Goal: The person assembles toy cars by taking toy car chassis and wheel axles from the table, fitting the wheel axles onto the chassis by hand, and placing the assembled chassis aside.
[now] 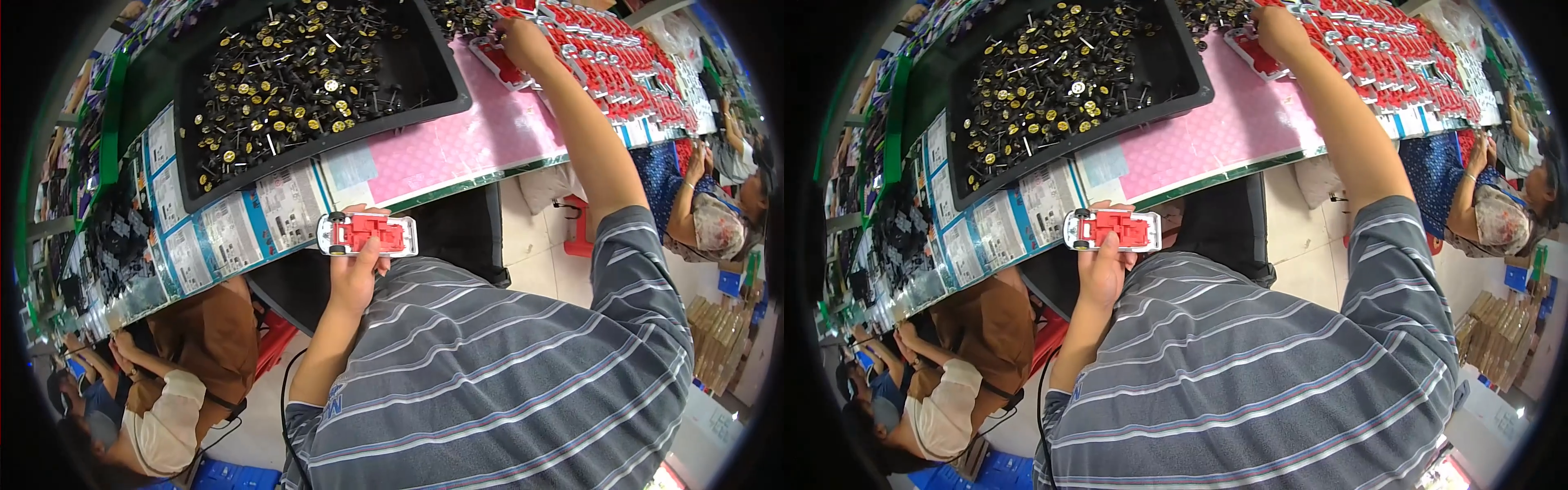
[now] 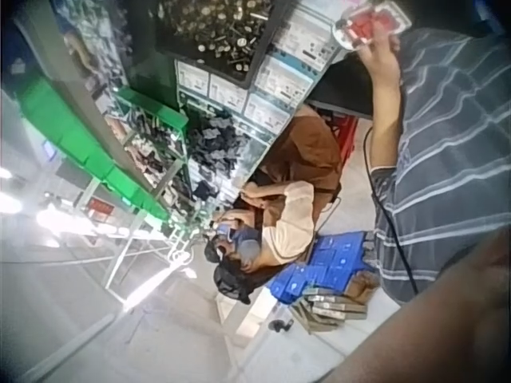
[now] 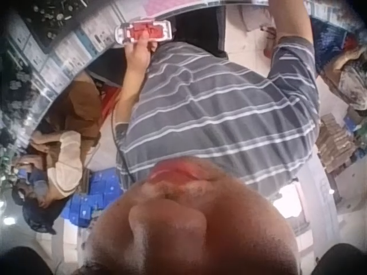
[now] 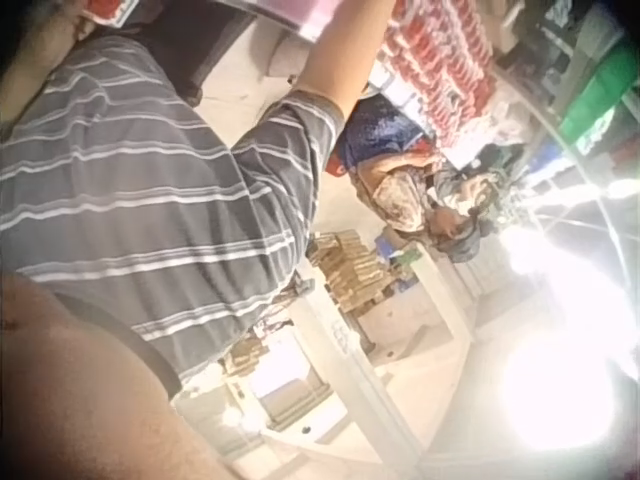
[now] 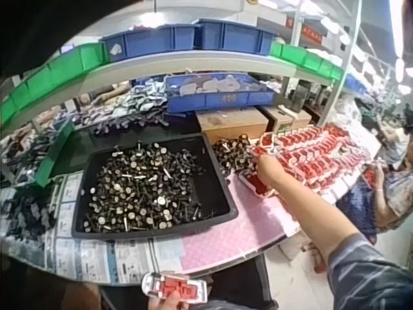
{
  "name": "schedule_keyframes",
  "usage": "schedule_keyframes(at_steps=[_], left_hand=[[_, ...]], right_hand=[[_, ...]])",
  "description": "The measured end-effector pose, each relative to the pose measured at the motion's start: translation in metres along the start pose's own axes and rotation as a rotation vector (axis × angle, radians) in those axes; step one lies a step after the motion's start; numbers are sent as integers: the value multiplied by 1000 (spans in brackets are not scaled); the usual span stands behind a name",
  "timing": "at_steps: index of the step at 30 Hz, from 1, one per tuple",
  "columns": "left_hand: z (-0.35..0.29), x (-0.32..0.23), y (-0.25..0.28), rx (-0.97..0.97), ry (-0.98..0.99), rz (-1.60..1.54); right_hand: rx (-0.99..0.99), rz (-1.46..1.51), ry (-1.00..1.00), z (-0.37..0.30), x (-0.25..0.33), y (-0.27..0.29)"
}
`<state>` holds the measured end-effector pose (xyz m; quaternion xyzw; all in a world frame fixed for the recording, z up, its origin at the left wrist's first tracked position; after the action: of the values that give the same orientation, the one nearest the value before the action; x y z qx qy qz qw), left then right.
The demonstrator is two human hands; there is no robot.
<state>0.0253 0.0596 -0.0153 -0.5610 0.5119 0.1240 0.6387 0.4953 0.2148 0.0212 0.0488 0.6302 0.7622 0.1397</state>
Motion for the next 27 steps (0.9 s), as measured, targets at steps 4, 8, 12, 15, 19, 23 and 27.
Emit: schedule_keyframes(at_steps=[4,8,12,15,19,23,27], left_hand=[[-6,2,12,-40,20,-33],[-9,2,19,-82,-6,-65],[1,-6,12,-58,-34,-110],[7,-6,11,-13,-35,-92],[11,-6,3,41,1,-121],[7,-9,5,-52,-6,-152],[-5,-8,15,-115,2,-103]], right_hand=[[-79,166,80,1,5,17],[-330,366,-92,-48,30,72],[-350,832,21,-155,111,132],[-37,1014,247,-213,181,134],[224,1088,314,-239,235,113],[219,1089,335,-241,251,111],[280,1073,367,-238,262,113]])
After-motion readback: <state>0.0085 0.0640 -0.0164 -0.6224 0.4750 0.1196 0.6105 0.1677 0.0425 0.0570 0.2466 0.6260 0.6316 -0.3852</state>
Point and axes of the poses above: each hand's wrist, its own z-axis towards the middle knuckle, its own y-axis out of the back of the hand, x = y × z, the point moved 4 cm from there along z, towards the middle knuckle, and after that the axes turned 8 degrees about -z, right-handed, at the moved point
